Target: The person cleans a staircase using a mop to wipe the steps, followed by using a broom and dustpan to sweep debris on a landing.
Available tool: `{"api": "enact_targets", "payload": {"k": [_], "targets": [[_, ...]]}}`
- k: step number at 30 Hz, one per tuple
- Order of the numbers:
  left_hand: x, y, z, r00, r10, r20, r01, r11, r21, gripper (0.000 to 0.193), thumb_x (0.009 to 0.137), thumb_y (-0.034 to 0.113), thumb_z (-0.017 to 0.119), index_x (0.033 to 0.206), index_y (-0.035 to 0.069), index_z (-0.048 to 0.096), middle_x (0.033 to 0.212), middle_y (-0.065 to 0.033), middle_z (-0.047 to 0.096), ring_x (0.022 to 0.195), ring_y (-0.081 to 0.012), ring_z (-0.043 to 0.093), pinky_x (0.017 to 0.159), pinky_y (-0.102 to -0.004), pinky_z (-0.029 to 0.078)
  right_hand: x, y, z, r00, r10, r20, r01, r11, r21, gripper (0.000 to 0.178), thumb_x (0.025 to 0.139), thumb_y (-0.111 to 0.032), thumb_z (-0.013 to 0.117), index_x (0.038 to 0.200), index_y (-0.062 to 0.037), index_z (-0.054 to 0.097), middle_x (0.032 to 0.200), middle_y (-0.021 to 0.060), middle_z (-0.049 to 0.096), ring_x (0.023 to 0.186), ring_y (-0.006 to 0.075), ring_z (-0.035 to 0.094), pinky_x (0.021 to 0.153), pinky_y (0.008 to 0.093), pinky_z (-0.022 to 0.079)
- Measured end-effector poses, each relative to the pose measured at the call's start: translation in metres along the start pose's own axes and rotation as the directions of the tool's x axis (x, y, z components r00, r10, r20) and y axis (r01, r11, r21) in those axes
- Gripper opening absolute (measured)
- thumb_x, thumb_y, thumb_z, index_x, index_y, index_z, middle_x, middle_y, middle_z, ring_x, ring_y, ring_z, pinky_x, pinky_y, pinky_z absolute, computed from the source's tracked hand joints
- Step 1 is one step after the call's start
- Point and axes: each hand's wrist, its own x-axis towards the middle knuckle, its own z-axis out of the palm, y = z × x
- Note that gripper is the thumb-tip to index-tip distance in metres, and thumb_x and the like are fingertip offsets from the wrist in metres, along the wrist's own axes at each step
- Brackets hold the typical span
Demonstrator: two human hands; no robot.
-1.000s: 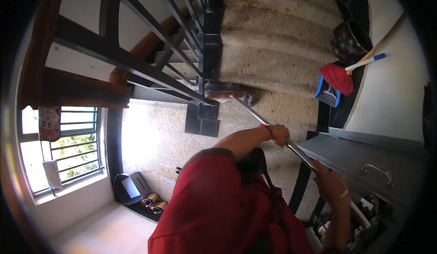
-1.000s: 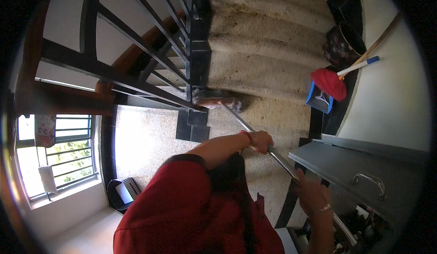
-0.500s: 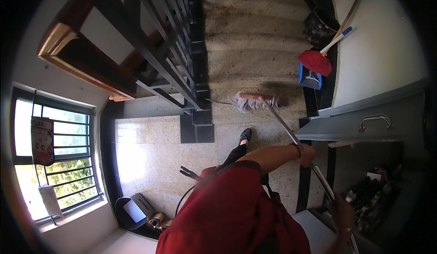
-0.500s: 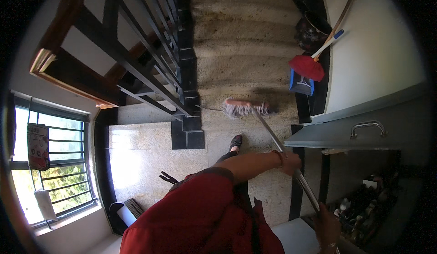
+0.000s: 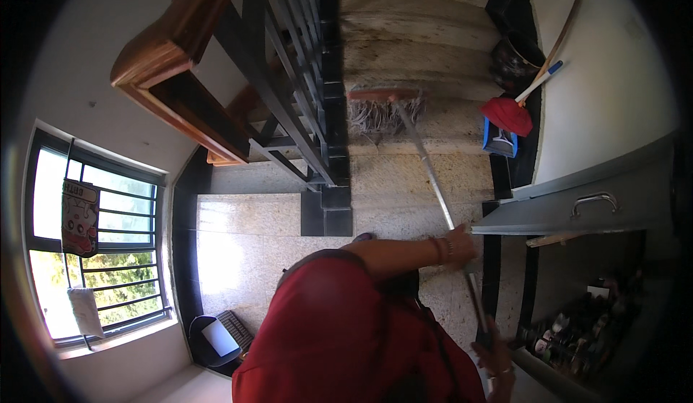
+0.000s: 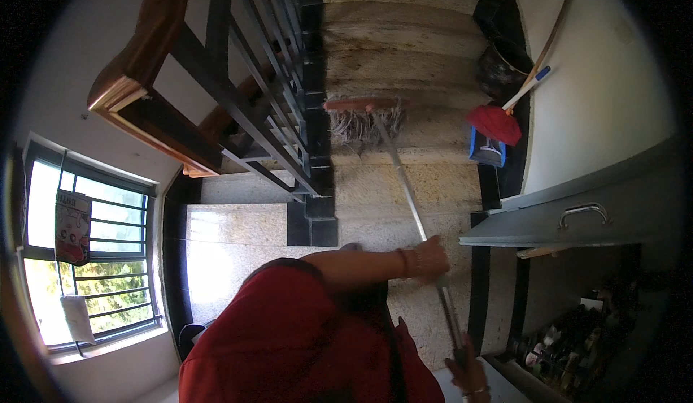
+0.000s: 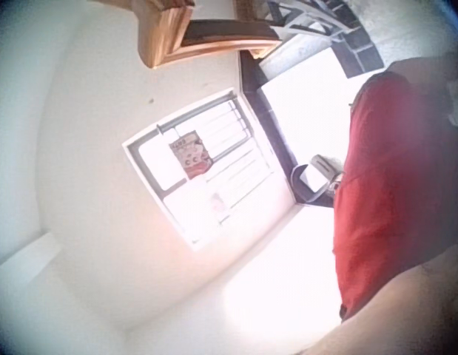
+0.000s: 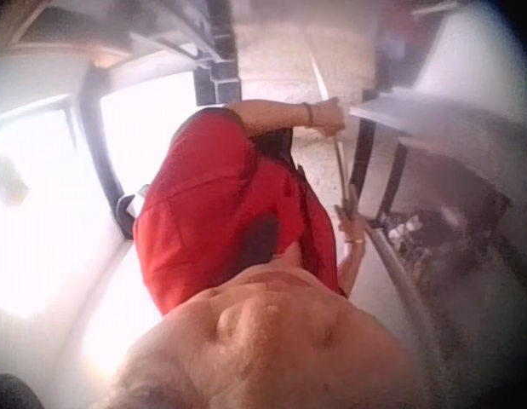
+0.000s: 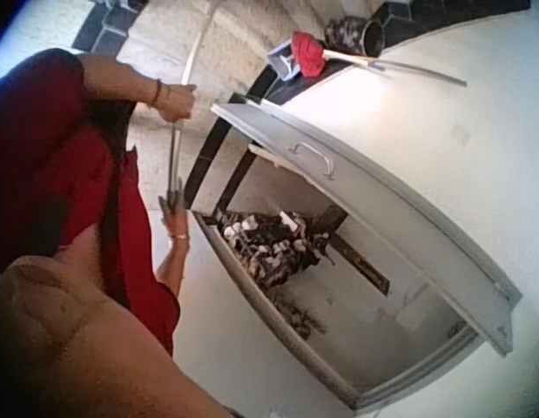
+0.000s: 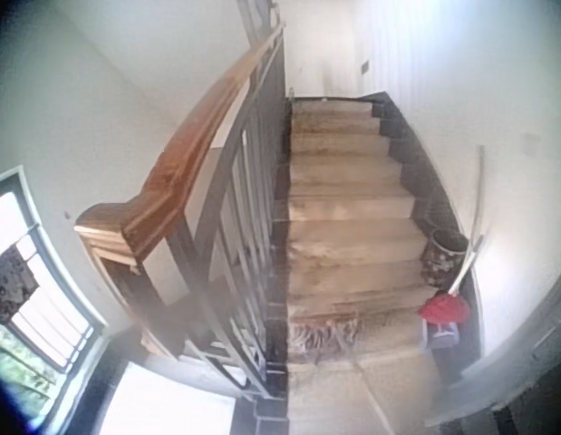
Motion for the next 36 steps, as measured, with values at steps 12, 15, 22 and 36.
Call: {"api": "enact_targets", "payload": {"k": [12, 15, 22, 36], "targets": [[-0.052, -0.152, 0.163, 0.989, -0.140, -0.047, 0.129, 0.974, -0.184, 0.013, 0.074, 0.024, 0.063, 0.078, 0.013, 0.068, 0.076, -0.0108, 0.064, 0.083, -0.0296, 0.063, 0.076, -0.0430, 0.049, 0.122, -0.111, 0.086, 0.959, -0.119, 0.258, 0.232, 0.850, -0.473, 0.070, 0.093, -0.021, 0.047, 0.148, -0.0265, 0.005, 0.079, 0.0256, 0.064, 0.071, 0.0432, 0.062, 0.063, 0.0521, 0.047], [-0.053, -0.217, 0.174, 0.967, -0.235, -0.100, 0.220, 0.966, -0.138, 0.015, 0.071, 0.025, 0.063, 0.078, 0.012, 0.067, 0.079, -0.0119, 0.065, 0.081, -0.0322, 0.063, 0.072, -0.0431, 0.051, 0.149, -0.166, 0.077, 0.956, -0.201, 0.216, 0.283, 0.831, -0.480, 0.067, 0.094, -0.019, 0.046, 0.148, -0.0248, 0.007, 0.076, 0.0252, 0.062, 0.069, 0.0421, 0.062, 0.061, 0.0521, 0.047], [-0.080, -0.207, 0.161, 0.986, -0.126, 0.110, 0.132, 0.990, -0.049, 0.019, 0.067, 0.033, 0.071, 0.078, 0.017, 0.066, 0.077, -0.0069, 0.064, 0.080, -0.0281, 0.063, 0.074, -0.0422, 0.046, 0.141, -0.155, 0.099, 0.942, -0.173, 0.287, 0.268, 0.904, -0.333, 0.067, 0.094, -0.019, 0.043, 0.148, -0.0280, 0.005, 0.081, 0.0281, 0.062, 0.074, 0.0449, 0.061, 0.066, 0.0541, 0.047], [-0.083, -0.244, 0.120, 0.919, -0.240, 0.313, 0.238, 0.970, 0.045, 0.026, 0.067, 0.024, 0.068, 0.089, 0.011, 0.069, 0.082, -0.0130, 0.065, 0.085, -0.0310, 0.064, 0.076, -0.0424, 0.050, 0.181, -0.168, 0.121, 0.946, -0.273, 0.173, 0.316, 0.895, -0.315, 0.070, 0.092, -0.019, 0.046, 0.146, -0.0372, 0.005, 0.076, 0.0259, 0.061, 0.072, 0.0431, 0.062, 0.064, 0.0522, 0.049]]}}
